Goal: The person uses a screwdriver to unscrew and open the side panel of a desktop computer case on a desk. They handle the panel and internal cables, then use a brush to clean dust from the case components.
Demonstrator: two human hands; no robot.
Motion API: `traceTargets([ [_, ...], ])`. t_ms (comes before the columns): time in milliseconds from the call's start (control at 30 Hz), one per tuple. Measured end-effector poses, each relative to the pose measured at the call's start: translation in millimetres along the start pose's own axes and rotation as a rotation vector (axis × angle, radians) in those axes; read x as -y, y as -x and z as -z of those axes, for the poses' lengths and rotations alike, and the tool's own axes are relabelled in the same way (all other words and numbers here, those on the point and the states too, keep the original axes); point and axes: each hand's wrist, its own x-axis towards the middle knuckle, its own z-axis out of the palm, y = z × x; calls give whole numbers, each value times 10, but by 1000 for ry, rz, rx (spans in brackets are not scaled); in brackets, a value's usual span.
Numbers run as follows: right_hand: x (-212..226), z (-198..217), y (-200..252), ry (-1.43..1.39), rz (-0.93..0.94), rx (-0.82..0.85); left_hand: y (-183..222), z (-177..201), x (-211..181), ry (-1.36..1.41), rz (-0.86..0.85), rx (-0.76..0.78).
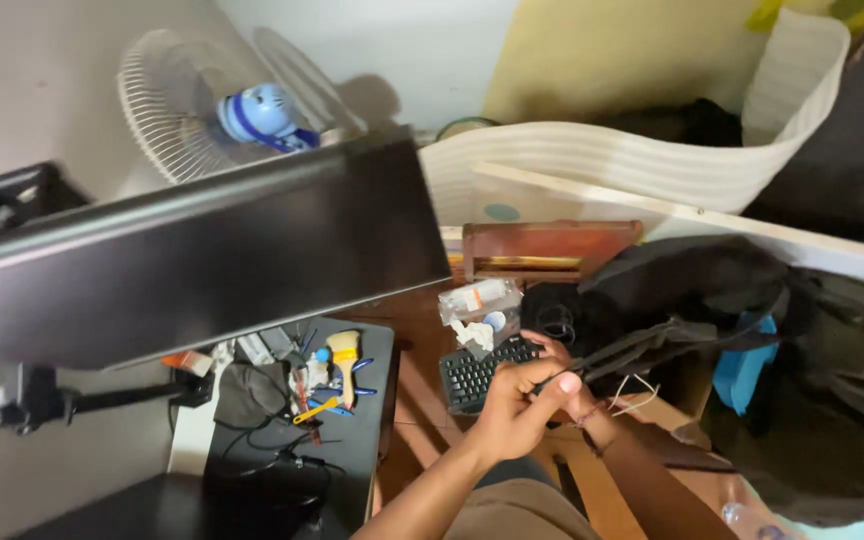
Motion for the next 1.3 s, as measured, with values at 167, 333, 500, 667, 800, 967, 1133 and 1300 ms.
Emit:
traceTargets([
  [167,320,-211,-199,516,381,-56,298,178,-427,73,-162,-71],
  [333,-468,-366,-423,712,219,-79,724,522,-810,49,-168,-212],
  [500,-404,-342,-585,836,-107,-283,1310,816,-977,91,-175,-494],
  [667,-704,-244,-537,863,-472,-69,1979,889,-1291,198,-373,-647],
  [800,-151,-483,-588,731,-638,137,2402,924,-1477,150,-506,-891],
  [967,480,-977,-810,578,-621,193,2921,1088,-1544,53,-659,-1019],
  [1133,1340,-1574,-955,203,-677,391,3297,1118,-1571,-58,-783,-1202],
  [1300,2444,-2267,-978,70,-504,713,3696,1018,-1667,-150,-796,-1336],
])
